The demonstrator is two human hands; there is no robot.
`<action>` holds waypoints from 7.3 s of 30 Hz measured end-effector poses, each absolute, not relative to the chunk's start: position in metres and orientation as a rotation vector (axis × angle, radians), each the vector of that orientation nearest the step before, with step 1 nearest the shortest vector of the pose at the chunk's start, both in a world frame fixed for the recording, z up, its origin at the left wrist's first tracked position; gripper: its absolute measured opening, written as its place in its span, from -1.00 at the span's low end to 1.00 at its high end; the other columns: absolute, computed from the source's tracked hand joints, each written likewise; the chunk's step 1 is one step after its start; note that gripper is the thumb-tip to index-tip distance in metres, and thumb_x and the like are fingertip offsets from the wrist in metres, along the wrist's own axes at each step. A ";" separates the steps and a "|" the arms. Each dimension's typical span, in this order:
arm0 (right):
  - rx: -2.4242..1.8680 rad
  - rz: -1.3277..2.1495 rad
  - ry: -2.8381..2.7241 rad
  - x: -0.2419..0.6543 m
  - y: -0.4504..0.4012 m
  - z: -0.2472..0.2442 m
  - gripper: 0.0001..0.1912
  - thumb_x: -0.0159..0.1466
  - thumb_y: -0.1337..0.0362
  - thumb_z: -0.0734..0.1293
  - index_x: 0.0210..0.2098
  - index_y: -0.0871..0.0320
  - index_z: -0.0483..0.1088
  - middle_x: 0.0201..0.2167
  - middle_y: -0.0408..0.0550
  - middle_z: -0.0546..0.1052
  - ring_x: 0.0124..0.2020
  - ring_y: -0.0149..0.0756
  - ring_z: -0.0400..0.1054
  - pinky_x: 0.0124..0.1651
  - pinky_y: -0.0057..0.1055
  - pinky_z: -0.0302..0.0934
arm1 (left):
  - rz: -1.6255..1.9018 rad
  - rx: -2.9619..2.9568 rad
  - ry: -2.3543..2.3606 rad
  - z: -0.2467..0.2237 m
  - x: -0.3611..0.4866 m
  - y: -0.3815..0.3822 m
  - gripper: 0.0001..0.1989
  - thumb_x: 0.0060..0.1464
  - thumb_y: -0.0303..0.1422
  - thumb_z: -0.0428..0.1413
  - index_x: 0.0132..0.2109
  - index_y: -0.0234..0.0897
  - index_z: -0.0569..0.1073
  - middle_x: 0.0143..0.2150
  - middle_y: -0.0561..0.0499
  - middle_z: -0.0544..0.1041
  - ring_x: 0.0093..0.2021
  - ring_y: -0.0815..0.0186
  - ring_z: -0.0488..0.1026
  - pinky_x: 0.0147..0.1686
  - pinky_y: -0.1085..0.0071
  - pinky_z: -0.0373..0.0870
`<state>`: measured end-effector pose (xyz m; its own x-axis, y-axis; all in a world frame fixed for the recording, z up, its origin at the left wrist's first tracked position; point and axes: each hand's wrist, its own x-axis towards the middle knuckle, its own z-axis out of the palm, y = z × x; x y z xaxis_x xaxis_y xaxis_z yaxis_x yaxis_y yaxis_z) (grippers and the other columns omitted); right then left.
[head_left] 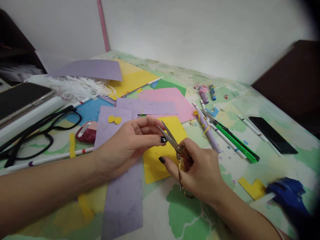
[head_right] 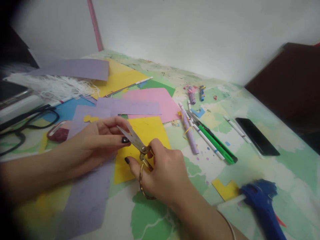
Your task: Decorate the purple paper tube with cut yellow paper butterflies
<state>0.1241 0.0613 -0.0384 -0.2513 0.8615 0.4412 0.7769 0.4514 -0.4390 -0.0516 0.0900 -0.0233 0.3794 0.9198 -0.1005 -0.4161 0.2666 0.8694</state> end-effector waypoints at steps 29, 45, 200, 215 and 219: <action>-1.342 -0.018 -2.073 0.122 0.062 -0.041 -0.69 0.14 0.09 0.35 -0.55 0.16 0.24 -0.77 -0.34 0.20 -0.78 -0.55 0.02 -0.66 -0.55 -0.09 | 1.066 1.049 0.785 -0.025 -0.053 0.092 -0.83 -0.08 -0.56 0.23 -0.31 -0.26 0.49 -0.32 0.08 0.58 -0.33 0.41 0.51 -0.28 0.55 0.41; -1.298 -0.128 -2.123 0.126 0.064 -0.042 -0.65 0.17 0.07 0.32 -0.58 0.14 0.18 -0.78 -0.34 0.17 -0.79 -0.55 0.03 -0.67 -0.55 -0.09 | 1.083 1.213 0.874 -0.024 -0.059 0.096 -0.83 -0.12 -0.51 0.27 -0.32 -0.23 0.50 -0.33 0.06 0.58 -0.26 0.33 0.53 -0.24 0.53 0.43; -1.401 0.160 -1.966 0.115 0.058 -0.036 -0.65 0.12 0.23 0.30 -0.58 0.08 -0.02 -0.76 -0.35 0.08 -0.74 -0.55 -0.08 -0.65 -0.54 -0.15 | 1.036 0.737 0.700 -0.025 -0.036 0.077 -0.93 0.03 -0.51 0.18 -0.29 -0.31 0.50 -0.26 0.00 0.54 -0.21 0.34 0.49 -0.04 0.38 0.39; -1.377 0.100 -2.022 0.117 0.059 -0.037 -0.67 0.13 0.24 0.31 -0.60 0.10 0.04 -0.76 -0.34 0.11 -0.75 -0.56 -0.06 -0.65 -0.55 -0.14 | 1.065 0.893 0.705 -0.023 -0.039 0.082 -0.94 0.02 -0.49 0.19 -0.30 -0.30 0.53 -0.25 0.00 0.59 -0.22 0.33 0.52 -0.10 0.43 0.43; -1.363 0.055 -2.028 0.118 0.060 -0.038 -0.65 0.12 0.24 0.33 -0.61 0.11 0.04 -0.76 -0.35 0.09 -0.75 -0.57 -0.08 -0.66 -0.55 -0.16 | 1.061 0.932 0.687 -0.024 -0.041 0.083 -0.94 0.03 -0.49 0.18 -0.29 -0.30 0.52 -0.23 0.00 0.60 -0.20 0.31 0.53 -0.11 0.42 0.44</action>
<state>0.1176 0.0595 -0.0378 -0.2169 0.8316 0.5112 0.8028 0.4499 -0.3912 -0.0408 0.0828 -0.0236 0.3525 0.9351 -0.0368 -0.4160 0.1918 0.8889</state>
